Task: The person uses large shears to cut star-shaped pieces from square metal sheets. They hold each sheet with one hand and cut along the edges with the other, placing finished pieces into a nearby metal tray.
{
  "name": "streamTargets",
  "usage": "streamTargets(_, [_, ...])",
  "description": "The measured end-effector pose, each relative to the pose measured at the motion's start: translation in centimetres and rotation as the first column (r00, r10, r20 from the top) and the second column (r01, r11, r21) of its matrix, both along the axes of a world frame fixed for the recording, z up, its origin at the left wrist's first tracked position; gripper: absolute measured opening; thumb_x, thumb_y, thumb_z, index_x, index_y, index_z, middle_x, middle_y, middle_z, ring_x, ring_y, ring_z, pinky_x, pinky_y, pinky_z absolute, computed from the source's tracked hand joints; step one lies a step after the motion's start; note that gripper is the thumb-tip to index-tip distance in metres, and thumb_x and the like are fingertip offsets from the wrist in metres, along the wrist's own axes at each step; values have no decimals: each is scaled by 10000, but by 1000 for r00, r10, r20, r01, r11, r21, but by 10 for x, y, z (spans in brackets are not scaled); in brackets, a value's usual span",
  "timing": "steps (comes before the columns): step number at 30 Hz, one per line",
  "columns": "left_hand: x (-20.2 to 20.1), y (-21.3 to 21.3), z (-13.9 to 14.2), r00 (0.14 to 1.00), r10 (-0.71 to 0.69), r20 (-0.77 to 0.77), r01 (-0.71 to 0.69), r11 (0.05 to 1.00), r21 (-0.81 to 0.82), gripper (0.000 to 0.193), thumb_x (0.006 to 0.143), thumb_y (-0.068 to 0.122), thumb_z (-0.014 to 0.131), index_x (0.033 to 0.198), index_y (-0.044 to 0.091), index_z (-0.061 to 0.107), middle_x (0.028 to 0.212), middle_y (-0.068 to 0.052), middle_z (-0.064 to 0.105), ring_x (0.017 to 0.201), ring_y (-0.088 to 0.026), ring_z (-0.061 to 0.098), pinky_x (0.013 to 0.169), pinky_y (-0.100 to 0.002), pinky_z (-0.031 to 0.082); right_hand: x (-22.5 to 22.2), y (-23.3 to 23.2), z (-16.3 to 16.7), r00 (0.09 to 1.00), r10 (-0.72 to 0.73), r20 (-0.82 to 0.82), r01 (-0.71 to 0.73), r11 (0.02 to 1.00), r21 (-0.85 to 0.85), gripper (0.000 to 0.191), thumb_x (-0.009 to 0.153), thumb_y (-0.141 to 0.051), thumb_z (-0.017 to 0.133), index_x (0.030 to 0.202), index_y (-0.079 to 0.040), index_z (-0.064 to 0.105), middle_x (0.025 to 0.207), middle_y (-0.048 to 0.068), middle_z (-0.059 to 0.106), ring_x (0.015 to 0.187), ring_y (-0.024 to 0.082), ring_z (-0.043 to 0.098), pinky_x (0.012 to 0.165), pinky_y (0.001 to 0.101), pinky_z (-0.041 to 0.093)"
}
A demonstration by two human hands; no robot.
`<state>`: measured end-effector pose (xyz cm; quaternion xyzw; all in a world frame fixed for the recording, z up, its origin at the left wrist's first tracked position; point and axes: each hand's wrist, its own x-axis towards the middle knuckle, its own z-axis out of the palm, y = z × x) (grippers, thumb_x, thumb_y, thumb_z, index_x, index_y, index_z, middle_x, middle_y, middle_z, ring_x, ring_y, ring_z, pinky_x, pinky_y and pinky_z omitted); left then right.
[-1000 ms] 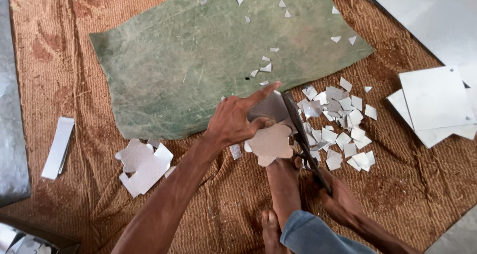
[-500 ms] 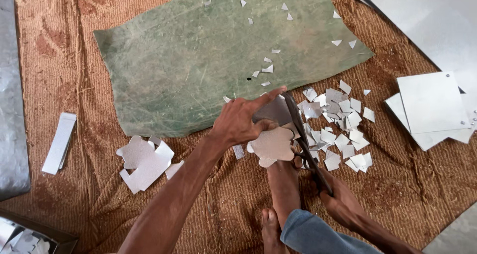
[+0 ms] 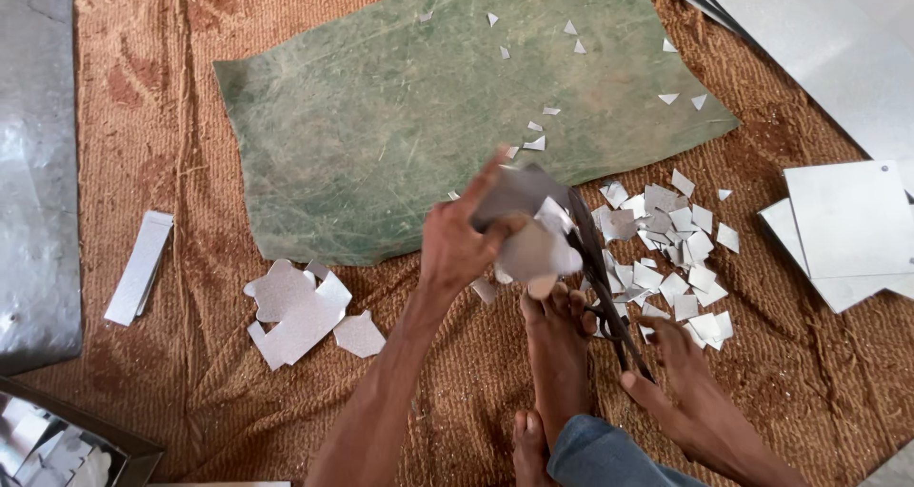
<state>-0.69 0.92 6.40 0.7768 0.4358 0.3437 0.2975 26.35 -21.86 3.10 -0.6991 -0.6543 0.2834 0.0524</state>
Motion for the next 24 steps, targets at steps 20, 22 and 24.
streamTargets(20, [-45, -172, 11, 775, 504, 380, 130, 461, -878, 744, 838, 267, 725, 1527, 133, 480, 1321, -225, 715, 1161, -391, 686, 1021, -533, 567, -87, 82, 57, 908, 310, -282, -269, 947, 175, 563, 975, -467, 568, 1323, -29, 626, 1388, 191, 652, 1380, 364, 537, 1155, 511, 361])
streamTargets(22, [-34, -185, 1, 650, 652, 390, 175, 371, -912, 707, 883, 222, 684, 1540, 126, 441, 1395, -206, 667, 1265, -353, 644, 1105, -493, 507, -83, 87, 50, 928, 227, -294, -246, 969, -28, 621, 969, -478, 556, 1422, -54, 556, 1467, 164, 570, 1412, 350, 488, 1168, 514, 341])
streamTargets(24, [-24, -197, -6, 537, 780, 320, 223, 235, -946, 701, 922, 187, 637, 1568, 149, 369, 1470, -171, 594, 1349, -327, 588, 1163, -470, 456, -75, 87, 49, 930, -1, -368, -135, 929, -345, 709, 942, -496, 574, 1518, -94, 477, 1533, 138, 472, 1444, 312, 440, 1164, 490, 354])
